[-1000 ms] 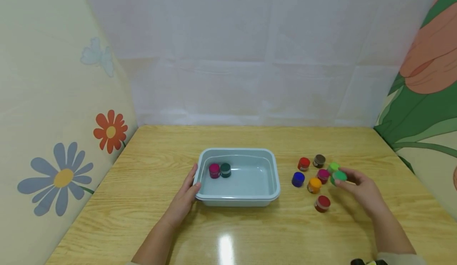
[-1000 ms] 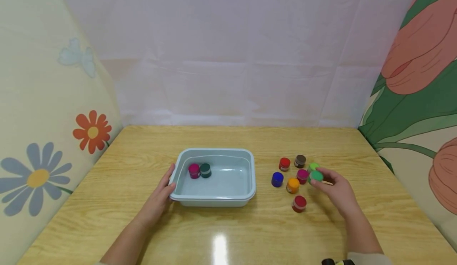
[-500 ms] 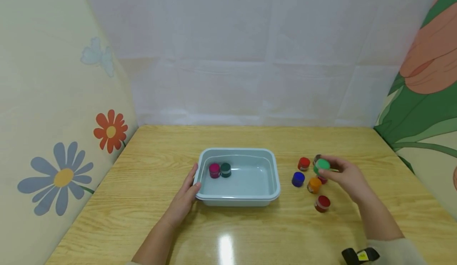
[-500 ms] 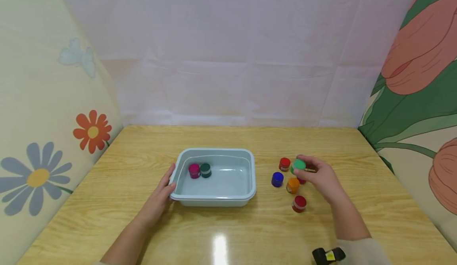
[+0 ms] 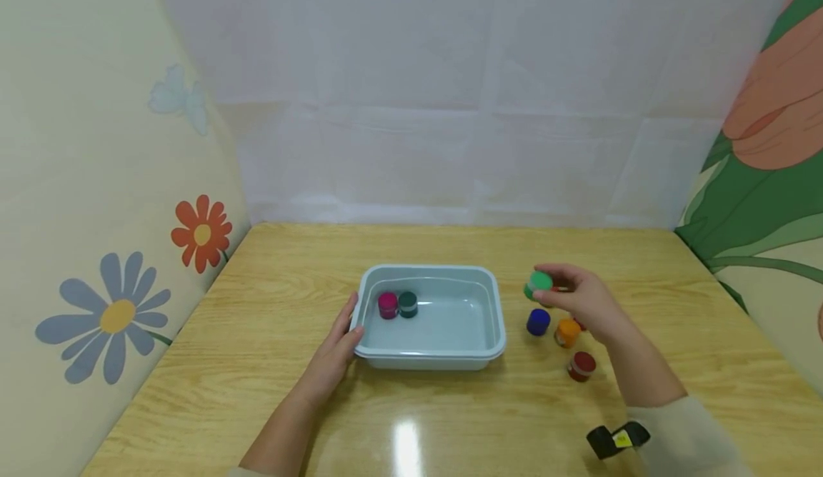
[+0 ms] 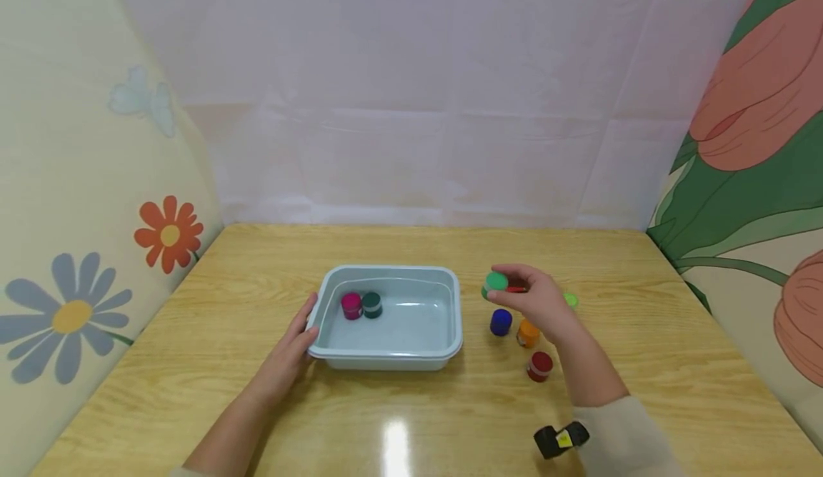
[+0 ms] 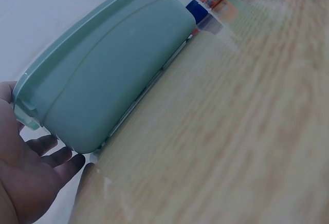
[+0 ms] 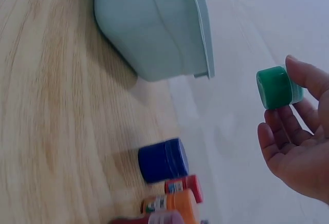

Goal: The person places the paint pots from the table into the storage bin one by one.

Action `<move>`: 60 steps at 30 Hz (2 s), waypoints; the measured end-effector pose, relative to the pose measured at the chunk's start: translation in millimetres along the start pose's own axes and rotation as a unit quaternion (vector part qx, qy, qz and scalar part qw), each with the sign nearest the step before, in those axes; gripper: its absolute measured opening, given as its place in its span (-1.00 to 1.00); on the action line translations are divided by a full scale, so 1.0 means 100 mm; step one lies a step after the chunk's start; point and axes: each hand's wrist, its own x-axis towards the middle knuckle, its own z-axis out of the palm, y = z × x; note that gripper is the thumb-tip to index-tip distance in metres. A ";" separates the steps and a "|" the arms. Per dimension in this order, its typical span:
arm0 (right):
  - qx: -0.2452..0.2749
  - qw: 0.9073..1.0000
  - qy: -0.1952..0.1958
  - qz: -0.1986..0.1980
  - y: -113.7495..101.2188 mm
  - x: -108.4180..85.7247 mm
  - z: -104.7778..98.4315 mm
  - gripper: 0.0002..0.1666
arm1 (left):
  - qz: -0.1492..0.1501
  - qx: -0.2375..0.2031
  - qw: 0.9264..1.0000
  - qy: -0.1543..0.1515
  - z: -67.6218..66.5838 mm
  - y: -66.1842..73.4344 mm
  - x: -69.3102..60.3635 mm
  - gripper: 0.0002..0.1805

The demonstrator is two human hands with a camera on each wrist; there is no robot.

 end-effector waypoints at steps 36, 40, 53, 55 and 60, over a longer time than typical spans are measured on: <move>0.055 0.996 -0.070 0.009 -0.55 0.59 1.07 -0.37 | 0.014 -0.012 1.000 0.001 0.03 -0.01 0.00 -0.34; 0.051 0.996 -0.064 0.018 -0.56 0.66 1.17 -0.41 | 0.014 -0.012 1.000 0.004 0.03 -0.01 0.00 -0.34; 0.011 0.997 -0.058 0.053 -0.48 0.78 1.37 -0.43 | 0.008 -0.010 1.000 0.008 0.03 -0.02 0.02 -0.33; 0.000 0.996 -0.059 0.063 -0.47 0.80 1.39 -0.42 | 0.009 -0.010 1.000 0.007 0.03 -0.02 0.01 -0.33; -0.046 0.994 -0.065 0.077 -0.45 0.82 1.43 -0.41 | 0.011 -0.010 1.000 0.008 0.03 -0.01 0.00 -0.34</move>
